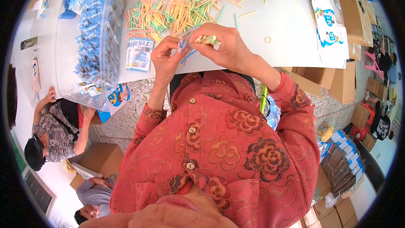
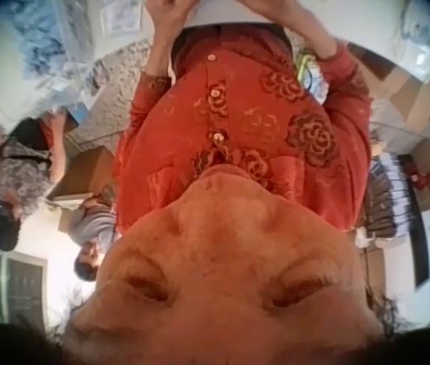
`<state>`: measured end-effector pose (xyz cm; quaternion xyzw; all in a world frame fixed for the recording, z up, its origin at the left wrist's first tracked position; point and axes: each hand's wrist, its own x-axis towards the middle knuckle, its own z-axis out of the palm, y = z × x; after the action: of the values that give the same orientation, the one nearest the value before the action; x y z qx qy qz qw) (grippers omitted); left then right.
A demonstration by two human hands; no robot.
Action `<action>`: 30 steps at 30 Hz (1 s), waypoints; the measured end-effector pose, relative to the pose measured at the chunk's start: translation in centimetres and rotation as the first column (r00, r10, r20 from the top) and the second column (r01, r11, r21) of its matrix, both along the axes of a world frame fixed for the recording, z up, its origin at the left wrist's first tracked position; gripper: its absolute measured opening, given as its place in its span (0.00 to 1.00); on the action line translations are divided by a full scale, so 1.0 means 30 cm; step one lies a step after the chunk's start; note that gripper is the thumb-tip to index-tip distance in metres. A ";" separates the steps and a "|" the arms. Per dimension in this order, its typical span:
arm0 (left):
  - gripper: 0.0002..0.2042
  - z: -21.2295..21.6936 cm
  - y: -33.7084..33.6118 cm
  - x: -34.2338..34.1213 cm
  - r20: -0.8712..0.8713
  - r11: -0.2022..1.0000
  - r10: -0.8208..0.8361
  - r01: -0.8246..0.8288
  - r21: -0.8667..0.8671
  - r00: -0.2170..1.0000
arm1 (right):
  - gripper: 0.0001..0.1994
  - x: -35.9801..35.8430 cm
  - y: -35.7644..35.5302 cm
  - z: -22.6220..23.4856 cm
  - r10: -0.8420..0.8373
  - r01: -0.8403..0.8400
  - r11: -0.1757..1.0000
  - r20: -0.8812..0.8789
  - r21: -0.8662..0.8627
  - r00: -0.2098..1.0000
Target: Inserting colorful plastic sticks into small printed plastic packets and placing them into a cardboard box.
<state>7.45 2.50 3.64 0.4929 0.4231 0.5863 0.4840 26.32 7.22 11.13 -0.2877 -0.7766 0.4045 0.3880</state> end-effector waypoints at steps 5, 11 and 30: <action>0.06 0.004 0.005 -0.022 -0.157 0.998 0.015 -0.005 0.065 0.988 | 0.06 0.024 0.016 0.063 -0.013 0.057 0.961 0.163 -0.271 0.987; 0.06 0.021 -0.002 -0.005 -0.154 0.998 -0.002 0.011 0.062 0.988 | 0.10 0.016 -0.004 0.032 -0.045 0.032 0.997 0.184 0.073 0.982; 0.07 0.065 -0.019 0.053 -0.426 0.968 0.219 -0.139 0.210 0.878 | 0.07 0.023 -0.016 0.058 -0.020 -0.015 0.991 0.255 0.134 0.967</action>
<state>9.04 1.94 5.58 0.6128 0.5141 0.5345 0.2730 27.02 6.75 12.86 -0.3114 -0.8454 0.3101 0.3036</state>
